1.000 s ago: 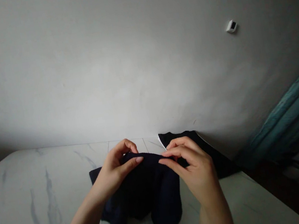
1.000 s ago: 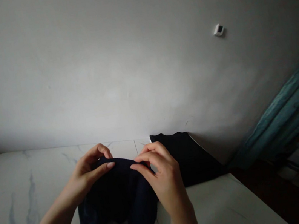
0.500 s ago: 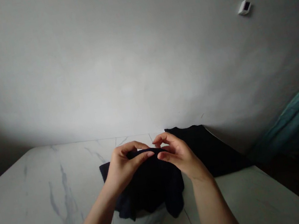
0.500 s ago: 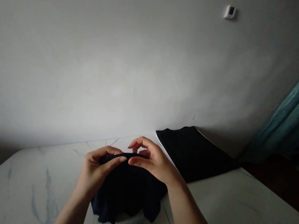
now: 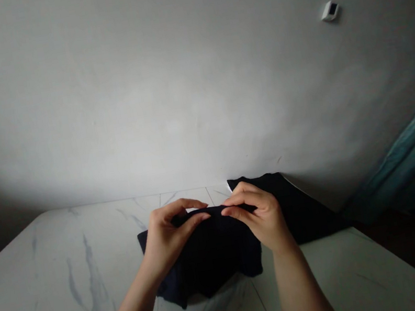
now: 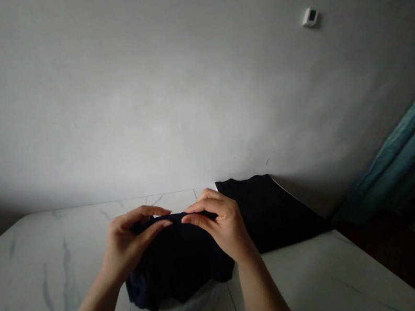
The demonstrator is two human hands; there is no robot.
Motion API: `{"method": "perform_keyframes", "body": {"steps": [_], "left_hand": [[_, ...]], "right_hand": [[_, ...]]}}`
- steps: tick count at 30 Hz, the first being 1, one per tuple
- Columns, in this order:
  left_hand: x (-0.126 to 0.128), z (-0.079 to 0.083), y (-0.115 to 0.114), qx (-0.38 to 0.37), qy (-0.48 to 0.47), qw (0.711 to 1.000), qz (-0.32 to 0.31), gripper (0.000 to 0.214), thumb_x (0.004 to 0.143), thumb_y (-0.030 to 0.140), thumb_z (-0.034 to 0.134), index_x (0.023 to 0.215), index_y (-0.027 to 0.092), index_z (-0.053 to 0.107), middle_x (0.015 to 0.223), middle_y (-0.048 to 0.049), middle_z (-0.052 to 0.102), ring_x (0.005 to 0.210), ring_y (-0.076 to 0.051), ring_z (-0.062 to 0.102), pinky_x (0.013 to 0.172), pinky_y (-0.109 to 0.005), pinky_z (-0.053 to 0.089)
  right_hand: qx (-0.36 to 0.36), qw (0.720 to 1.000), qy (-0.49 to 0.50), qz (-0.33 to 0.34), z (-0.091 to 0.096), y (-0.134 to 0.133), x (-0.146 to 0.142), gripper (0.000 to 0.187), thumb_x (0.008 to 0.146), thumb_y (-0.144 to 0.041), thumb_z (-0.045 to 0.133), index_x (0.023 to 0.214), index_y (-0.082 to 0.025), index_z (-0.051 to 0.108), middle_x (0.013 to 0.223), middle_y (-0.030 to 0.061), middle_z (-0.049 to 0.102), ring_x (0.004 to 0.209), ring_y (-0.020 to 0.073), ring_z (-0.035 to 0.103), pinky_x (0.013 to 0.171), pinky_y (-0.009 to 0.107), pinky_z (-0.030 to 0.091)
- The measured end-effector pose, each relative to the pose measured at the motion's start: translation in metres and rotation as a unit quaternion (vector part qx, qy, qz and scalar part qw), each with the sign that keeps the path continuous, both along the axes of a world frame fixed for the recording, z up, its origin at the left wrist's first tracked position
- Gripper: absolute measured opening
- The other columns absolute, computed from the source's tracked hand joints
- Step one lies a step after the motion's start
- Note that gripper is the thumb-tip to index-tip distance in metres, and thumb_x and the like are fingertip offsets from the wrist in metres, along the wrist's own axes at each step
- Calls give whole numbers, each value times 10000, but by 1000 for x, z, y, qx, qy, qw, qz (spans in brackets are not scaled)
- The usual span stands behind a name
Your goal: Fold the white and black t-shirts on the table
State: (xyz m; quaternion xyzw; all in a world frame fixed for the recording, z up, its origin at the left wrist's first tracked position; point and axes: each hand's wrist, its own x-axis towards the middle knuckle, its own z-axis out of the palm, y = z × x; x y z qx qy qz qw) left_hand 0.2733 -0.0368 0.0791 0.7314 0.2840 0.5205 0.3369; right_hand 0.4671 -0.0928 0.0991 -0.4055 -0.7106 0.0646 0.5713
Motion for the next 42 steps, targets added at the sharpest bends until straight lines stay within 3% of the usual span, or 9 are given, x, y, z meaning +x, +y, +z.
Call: {"method": "perform_keyframes", "body": {"steps": [6, 10, 13, 16, 19, 24, 28, 34, 42], "left_hand": [[-1, 0, 0, -3, -2, 998, -55, 196, 766, 390, 770, 803, 198, 774, 778, -40, 766, 708, -168, 687, 688, -255, 538], [5, 0, -3, 7, 7, 999, -50, 179, 795, 380, 740, 797, 203, 764, 772, -37, 765, 721, -178, 697, 700, -263, 546], [9, -1, -4, 14, 13, 999, -35, 158, 820, 361, 712, 806, 211, 758, 787, -27, 767, 727, -172, 696, 710, -258, 542], [10, -1, -4, 15, 6, 1000, -25, 148, 820, 353, 705, 818, 216, 761, 789, -22, 766, 731, -175, 697, 724, -266, 544], [8, -1, -3, 7, -3, 1000, -16, 145, 806, 348, 713, 811, 212, 761, 787, -26, 765, 733, -182, 696, 730, -278, 547], [4, 0, -2, -12, -14, 1000, -19, 167, 781, 356, 730, 747, 192, 735, 720, -16, 736, 686, -159, 667, 666, -247, 519], [-2, 5, 0, -30, 15, 999, -27, 179, 760, 344, 752, 700, 181, 708, 672, -4, 711, 655, -143, 644, 634, -230, 496], [-12, 10, 1, -22, 35, 998, -53, 130, 746, 319, 778, 748, 195, 736, 703, 1, 724, 686, -150, 665, 690, -242, 529], [-8, 9, 0, 16, -8, 997, -80, 68, 749, 258, 781, 759, 200, 749, 706, -1, 738, 667, -138, 682, 655, -216, 541]], "right_hand": [[-82, 993, 46, 65, -3, 6, 10, 378, 891, -501, 625, 647, -214, 594, 635, -22, 509, 623, 134, 477, 603, 267, 401], [-152, 986, 44, 57, -9, 12, 7, 371, 914, -519, 577, 707, -212, 584, 694, -13, 521, 688, 143, 505, 659, 263, 423], [-157, 983, 66, 70, -13, 13, -3, 281, 930, -494, 563, 906, -222, 632, 898, 29, 622, 892, 175, 586, 825, 293, 464], [-154, 975, 100, 121, -15, 9, -15, 311, 921, -511, 574, 1074, -242, 601, 1037, 55, 632, 1010, 193, 601, 896, 320, 484], [-145, 975, 91, 140, -17, 6, -27, 313, 904, -499, 610, 1092, -250, 582, 1063, 56, 619, 1025, 190, 604, 912, 318, 489], [-147, 979, 83, 115, -19, 9, -31, 279, 867, -444, 682, 1042, -250, 587, 1002, 29, 640, 972, 177, 626, 880, 302, 500], [-119, 989, 54, 70, -16, 9, -20, 256, 779, -412, 782, 923, -237, 663, 882, 9, 658, 841, 169, 620, 779, 290, 507], [-13, 1000, -12, -10, -4, -3, -7, 114, 804, -329, 771, 900, -269, 757, 751, 0, 624, 702, 150, 577, 636, 277, 483], [54, 996, -66, -22, -4, -6, -9, 148, 827, -250, 752, 970, -280, 772, 715, -18, 612, 634, 111, 559, 566, 233, 464]]}}
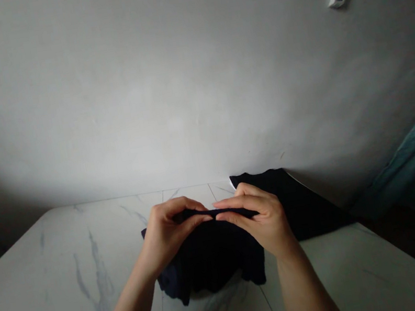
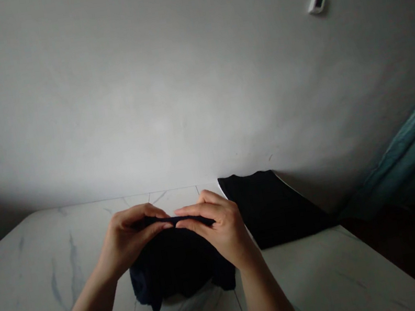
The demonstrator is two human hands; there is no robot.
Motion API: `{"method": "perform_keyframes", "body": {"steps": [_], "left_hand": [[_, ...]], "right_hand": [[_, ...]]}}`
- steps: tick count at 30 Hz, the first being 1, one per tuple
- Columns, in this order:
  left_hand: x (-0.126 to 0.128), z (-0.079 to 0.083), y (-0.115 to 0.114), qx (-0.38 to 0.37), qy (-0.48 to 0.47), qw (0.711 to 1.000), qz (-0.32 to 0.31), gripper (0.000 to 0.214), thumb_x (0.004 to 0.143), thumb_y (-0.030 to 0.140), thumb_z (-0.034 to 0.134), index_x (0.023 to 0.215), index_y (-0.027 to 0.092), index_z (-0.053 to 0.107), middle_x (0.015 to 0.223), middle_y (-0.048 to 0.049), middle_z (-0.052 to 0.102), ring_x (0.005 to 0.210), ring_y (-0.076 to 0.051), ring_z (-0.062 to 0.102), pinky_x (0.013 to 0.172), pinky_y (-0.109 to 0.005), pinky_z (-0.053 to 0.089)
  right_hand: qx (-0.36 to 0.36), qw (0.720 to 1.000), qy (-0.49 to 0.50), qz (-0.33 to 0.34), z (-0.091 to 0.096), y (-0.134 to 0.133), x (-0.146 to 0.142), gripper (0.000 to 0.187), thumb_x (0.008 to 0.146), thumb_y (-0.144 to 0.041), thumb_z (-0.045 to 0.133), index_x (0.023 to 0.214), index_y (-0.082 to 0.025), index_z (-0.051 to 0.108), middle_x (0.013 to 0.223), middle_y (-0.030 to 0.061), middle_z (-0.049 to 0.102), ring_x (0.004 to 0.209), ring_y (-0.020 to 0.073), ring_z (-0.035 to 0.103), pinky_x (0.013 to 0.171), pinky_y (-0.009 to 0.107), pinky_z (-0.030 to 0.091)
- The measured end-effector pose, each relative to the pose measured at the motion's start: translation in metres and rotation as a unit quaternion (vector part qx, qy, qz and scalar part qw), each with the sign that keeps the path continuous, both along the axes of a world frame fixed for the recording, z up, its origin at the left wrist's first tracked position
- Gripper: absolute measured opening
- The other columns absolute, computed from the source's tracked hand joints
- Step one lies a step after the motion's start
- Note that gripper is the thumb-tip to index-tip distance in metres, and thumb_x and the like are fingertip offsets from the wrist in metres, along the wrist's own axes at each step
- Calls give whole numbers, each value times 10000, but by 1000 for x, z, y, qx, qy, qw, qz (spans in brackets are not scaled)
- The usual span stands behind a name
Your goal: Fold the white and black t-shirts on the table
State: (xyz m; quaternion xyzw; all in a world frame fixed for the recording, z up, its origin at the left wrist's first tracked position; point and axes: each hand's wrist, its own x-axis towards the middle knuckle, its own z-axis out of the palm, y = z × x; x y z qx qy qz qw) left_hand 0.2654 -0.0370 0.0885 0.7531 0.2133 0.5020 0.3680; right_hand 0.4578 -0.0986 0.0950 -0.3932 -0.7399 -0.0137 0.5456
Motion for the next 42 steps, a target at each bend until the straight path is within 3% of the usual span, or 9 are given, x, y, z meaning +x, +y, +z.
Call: {"method": "perform_keyframes", "body": {"steps": [8, 16, 21, 25, 29, 32, 34, 38, 42], "left_hand": [[3, -1, -2, 4, -11, 1000, -8, 69, 763, 250, 775, 743, 200, 731, 695, 2, 724, 655, -124, 664, 630, -206, 519], [-4, 0, 4, -27, 44, 998, -33, 210, 734, 351, 794, 742, 167, 694, 687, -15, 677, 579, -110, 566, 507, -209, 426], [-3, -2, -1, 106, 80, 988, 79, 43, 799, 228, 722, 786, 193, 699, 681, 23, 614, 553, -76, 501, 499, -186, 395], [-4, 0, -5, 195, 75, 975, 75, 45, 850, 206, 664, 838, 211, 707, 756, 1, 639, 636, -90, 571, 548, -183, 437], [-1, -1, -2, 121, 44, 989, 70, 84, 799, 274, 740, 781, 204, 698, 702, 14, 620, 553, -77, 521, 499, -182, 406], [4, -6, 6, -3, -85, 993, 85, 219, 806, 375, 729, 741, 184, 643, 652, 27, 578, 490, -59, 456, 453, -177, 360], [7, -9, 11, -73, -187, 976, 87, 277, 808, 428, 719, 740, 186, 601, 614, 49, 523, 466, -49, 409, 428, -166, 330], [9, -14, 17, -137, -300, 940, 84, 320, 786, 461, 736, 752, 200, 554, 550, 85, 424, 440, -46, 351, 402, -151, 301], [11, -15, 15, -110, -321, 934, 108, 316, 792, 441, 739, 759, 201, 536, 574, 85, 436, 442, -41, 353, 399, -150, 307]], "right_hand": [[0, 1000, 19, 9, 2, 0, -2, 69, 815, -200, 756, 864, -248, 768, 691, -13, 643, 623, 119, 579, 557, 243, 463], [6, 1000, 16, 5, 5, -1, 2, 63, 818, -193, 751, 850, -244, 769, 650, -19, 611, 595, 113, 555, 535, 236, 442], [-9, 1000, 7, 4, 3, 0, 3, 75, 826, -167, 737, 852, -234, 756, 689, -9, 649, 616, 118, 576, 550, 233, 453], [-8, 1000, -6, -6, 0, 2, 3, 135, 852, -149, 701, 930, -240, 761, 727, 0, 672, 631, 122, 592, 556, 232, 456], [1, 1000, -5, -11, 0, 2, 1, 137, 860, -150, 690, 922, -249, 762, 721, -8, 648, 638, 119, 587, 582, 231, 469], [-14, 1000, 10, -7, 1, 4, 3, 109, 862, -184, 694, 899, -259, 764, 789, 6, 638, 734, 135, 614, 682, 254, 501], [-68, 997, 10, 42, 0, 6, 7, 69, 854, -226, 713, 878, -263, 766, 879, 23, 658, 827, 151, 633, 756, 274, 511], [-229, 951, 10, 206, -6, 15, 10, 80, 811, -329, 763, 801, -250, 770, 1056, 46, 689, 928, 161, 645, 779, 273, 516], [-339, 898, 92, 266, -15, 22, -6, 159, 762, -389, 796, 792, -234, 774, 974, 34, 713, 905, 158, 666, 823, 290, 524]]}}
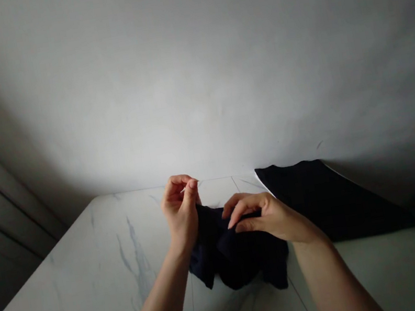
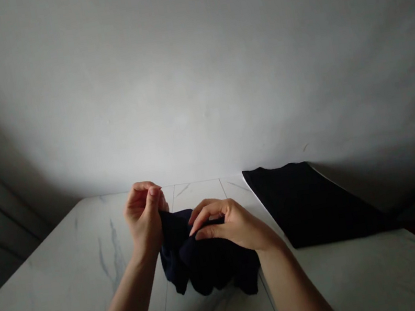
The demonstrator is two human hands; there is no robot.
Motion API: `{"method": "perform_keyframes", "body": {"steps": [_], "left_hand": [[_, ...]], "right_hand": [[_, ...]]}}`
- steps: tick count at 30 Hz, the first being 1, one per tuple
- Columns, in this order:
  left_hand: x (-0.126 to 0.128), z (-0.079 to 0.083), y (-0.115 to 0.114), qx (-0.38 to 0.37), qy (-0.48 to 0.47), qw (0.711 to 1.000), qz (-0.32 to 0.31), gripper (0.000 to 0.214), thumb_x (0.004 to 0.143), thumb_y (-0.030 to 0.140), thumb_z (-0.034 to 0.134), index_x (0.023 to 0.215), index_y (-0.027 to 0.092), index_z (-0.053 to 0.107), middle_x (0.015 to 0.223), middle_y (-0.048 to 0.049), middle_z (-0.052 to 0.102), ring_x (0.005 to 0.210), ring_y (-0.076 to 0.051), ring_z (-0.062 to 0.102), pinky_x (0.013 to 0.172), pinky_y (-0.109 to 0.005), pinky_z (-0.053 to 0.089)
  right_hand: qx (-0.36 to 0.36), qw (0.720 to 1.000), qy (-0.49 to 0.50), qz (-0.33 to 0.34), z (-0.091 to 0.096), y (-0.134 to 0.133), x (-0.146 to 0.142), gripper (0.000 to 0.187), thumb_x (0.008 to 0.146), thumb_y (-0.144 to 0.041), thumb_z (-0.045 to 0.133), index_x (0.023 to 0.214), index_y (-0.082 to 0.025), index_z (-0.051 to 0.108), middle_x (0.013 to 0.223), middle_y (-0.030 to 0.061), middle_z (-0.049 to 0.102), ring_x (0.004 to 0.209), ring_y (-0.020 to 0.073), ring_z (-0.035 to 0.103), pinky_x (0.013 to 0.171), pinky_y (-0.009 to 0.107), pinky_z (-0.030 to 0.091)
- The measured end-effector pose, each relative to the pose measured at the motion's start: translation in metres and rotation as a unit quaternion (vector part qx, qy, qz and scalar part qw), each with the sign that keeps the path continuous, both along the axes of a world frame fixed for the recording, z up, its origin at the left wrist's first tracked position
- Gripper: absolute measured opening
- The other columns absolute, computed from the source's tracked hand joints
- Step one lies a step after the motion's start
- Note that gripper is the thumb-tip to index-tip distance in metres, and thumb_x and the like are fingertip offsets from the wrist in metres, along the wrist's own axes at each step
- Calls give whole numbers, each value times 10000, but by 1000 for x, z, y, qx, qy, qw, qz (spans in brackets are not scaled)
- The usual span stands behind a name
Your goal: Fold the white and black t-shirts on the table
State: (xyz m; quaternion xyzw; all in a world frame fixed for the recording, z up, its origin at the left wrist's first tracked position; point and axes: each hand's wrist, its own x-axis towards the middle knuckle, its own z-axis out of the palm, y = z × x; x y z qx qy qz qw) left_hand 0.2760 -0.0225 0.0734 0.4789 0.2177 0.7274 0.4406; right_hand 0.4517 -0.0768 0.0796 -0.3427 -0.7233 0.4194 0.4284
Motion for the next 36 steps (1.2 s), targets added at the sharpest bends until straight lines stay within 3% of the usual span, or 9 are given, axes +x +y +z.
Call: {"method": "perform_keyframes", "body": {"steps": [5, 9, 13, 16, 22, 25, 29, 36], "left_hand": [[2, 0, -7, 22, 38, 998, 35, 339, 791, 460, 736, 744, 201, 523, 607, 70, 477, 458, -43, 377, 407, -165, 319], [0, -2, -9, 44, 57, 996, 52, 332, 810, 457, 721, 741, 197, 527, 592, 69, 475, 452, -43, 374, 410, -171, 314], [0, -3, -11, 82, 57, 993, 71, 310, 826, 440, 710, 741, 195, 541, 631, 52, 519, 470, -48, 396, 424, -178, 335], [-2, 0, -12, 102, 76, 989, 70, 290, 835, 435, 702, 747, 193, 566, 653, 41, 546, 485, -55, 408, 446, -187, 352], [-14, 12, -12, 107, 205, 973, 18, 328, 904, 496, 581, 810, 186, 631, 744, -7, 593, 625, -99, 500, 547, -213, 405], [-19, 19, -13, 118, 280, 951, -57, 292, 873, 461, 629, 805, 177, 637, 790, -27, 598, 672, -116, 514, 553, -216, 409], [-19, 22, -16, 128, 320, 930, -127, 175, 815, 329, 709, 838, 171, 638, 821, -32, 615, 647, -98, 487, 526, -199, 395], [-19, 20, -17, 144, 340, 926, -81, 127, 790, 274, 747, 798, 172, 673, 759, -30, 652, 620, -101, 504, 523, -218, 388]], "right_hand": [[-121, 985, 120, -21, -8, 3, -22, 204, 665, -385, 861, 762, -234, 764, 916, 23, 749, 953, 180, 679, 907, 333, 515], [-197, 959, 200, -30, -14, 7, -26, 274, 621, -381, 886, 781, -211, 743, 845, 3, 736, 794, 141, 677, 780, 276, 538], [-294, 925, 238, 22, -22, 11, -27, 323, 619, -360, 892, 825, -199, 703, 763, -33, 693, 666, 93, 636, 649, 204, 498], [-308, 909, 277, 47, -24, 12, -27, 371, 610, -407, 891, 824, -204, 666, 762, -43, 672, 634, 83, 615, 614, 190, 481], [-162, 949, 267, -37, -12, 10, -15, 416, 590, -519, 873, 734, -199, 652, 781, -11, 667, 637, 110, 609, 577, 210, 486], [-55, 970, 224, -79, -5, 8, -10, 370, 602, -513, 869, 684, -200, 688, 798, 10, 693, 682, 136, 632, 610, 235, 508], [57, 976, 169, -121, -1, 3, -9, 221, 695, -434, 835, 722, -230, 754, 737, 10, 711, 683, 151, 653, 670, 274, 537], [205, 958, 60, -189, 2, -5, 2, 95, 764, -352, 800, 776, -259, 784, 735, 17, 727, 684, 162, 664, 674, 287, 551]]}}
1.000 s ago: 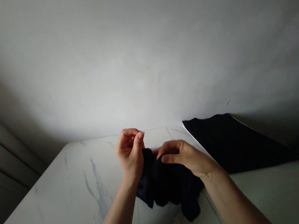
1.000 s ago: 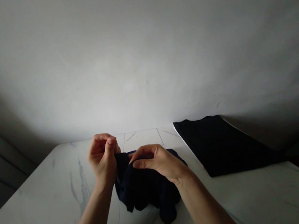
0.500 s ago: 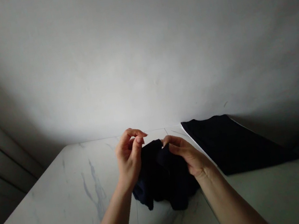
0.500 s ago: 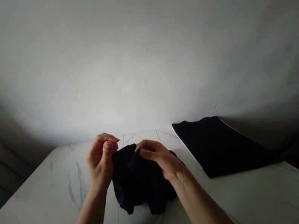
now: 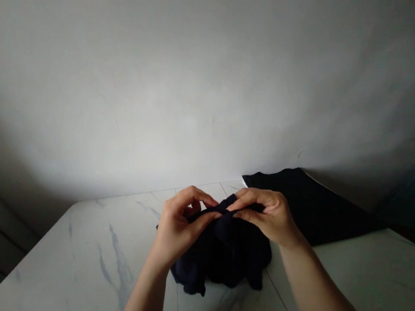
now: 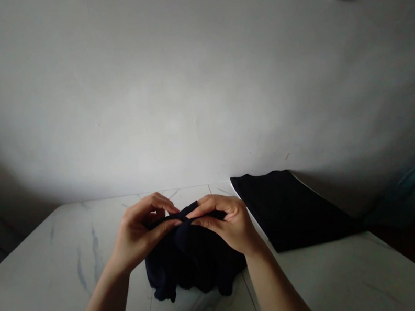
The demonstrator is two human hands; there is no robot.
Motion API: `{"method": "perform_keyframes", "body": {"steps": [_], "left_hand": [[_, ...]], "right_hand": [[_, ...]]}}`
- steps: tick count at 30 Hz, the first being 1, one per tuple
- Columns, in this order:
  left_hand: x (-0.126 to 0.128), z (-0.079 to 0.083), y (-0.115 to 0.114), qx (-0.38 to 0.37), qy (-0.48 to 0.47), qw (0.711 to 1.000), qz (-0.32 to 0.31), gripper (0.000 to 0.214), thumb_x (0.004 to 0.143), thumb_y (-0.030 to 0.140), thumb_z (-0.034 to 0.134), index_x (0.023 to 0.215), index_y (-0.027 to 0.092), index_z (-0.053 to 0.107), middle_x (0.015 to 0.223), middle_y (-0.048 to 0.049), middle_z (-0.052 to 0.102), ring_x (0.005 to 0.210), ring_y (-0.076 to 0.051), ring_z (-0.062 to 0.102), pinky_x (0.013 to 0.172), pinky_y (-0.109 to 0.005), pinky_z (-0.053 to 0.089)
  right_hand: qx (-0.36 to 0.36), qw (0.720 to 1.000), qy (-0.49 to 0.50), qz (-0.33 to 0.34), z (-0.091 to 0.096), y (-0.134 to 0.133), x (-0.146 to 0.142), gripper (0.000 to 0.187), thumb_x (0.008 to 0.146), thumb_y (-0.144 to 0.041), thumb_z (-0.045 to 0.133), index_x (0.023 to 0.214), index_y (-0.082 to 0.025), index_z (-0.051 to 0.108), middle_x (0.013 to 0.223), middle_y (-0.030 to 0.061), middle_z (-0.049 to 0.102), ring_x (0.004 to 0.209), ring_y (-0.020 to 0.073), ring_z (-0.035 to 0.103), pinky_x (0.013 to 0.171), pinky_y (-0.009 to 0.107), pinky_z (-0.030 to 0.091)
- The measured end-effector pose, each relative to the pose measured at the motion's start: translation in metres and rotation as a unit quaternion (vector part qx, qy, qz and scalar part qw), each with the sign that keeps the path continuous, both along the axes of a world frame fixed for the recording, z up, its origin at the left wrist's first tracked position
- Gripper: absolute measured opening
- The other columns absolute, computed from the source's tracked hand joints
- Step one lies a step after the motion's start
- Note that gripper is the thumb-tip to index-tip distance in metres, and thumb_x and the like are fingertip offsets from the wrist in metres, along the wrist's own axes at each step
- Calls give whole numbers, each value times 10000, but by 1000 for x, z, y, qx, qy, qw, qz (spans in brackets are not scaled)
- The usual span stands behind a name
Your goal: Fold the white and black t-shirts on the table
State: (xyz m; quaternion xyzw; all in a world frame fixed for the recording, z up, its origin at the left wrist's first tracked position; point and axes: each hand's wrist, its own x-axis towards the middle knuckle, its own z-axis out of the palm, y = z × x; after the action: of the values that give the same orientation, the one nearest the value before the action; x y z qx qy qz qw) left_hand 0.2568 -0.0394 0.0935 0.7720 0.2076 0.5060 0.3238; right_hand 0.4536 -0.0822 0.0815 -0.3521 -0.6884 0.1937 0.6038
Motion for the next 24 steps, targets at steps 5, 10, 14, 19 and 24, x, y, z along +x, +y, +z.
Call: {"method": "perform_keyframes", "body": {"steps": [5, 10, 14, 19, 24], "left_hand": [[3, -1, 1, 19, 3, 1000, 19, 155, 779, 304, 771, 755, 176, 687, 736, -26, 661, 615, -106, 529, 534, -229, 393], [4, -2, 3, -4, -13, 1000, -22, 262, 728, 406, 807, 724, 170, 692, 717, -39, 662, 658, -138, 587, 548, -235, 434], [4, -3, 3, 36, -11, 999, -5, 205, 760, 364, 788, 743, 176, 708, 714, -38, 674, 655, -138, 608, 571, -239, 462], [5, -6, 1, 147, -1, 989, 27, 115, 876, 285, 670, 851, 198, 741, 748, -35, 695, 670, -130, 646, 612, -230, 502], [7, -9, 2, 179, 13, 983, 32, 142, 908, 275, 626, 900, 198, 745, 725, -22, 685, 622, -113, 640, 601, -210, 506]], "right_hand": [[77, 994, -75, -17, 6, -6, 6, 40, 808, -266, 764, 829, -284, 792, 731, 8, 728, 671, 154, 672, 614, 255, 542], [110, 986, -120, -25, 10, -8, 8, 89, 840, -233, 726, 851, -289, 794, 712, 3, 719, 628, 140, 666, 568, 238, 534], [116, 984, -131, -34, 9, -9, 8, 106, 842, -223, 721, 866, -296, 795, 719, 0, 723, 624, 137, 667, 565, 234, 539], [121, 981, -141, -55, 10, -12, 9, 121, 833, -227, 730, 876, -319, 796, 750, 0, 740, 661, 157, 686, 594, 254, 567], [119, 981, -142, -61, 14, -14, 8, 129, 829, -210, 733, 871, -314, 796, 752, -2, 744, 683, 160, 694, 613, 248, 572]]}}
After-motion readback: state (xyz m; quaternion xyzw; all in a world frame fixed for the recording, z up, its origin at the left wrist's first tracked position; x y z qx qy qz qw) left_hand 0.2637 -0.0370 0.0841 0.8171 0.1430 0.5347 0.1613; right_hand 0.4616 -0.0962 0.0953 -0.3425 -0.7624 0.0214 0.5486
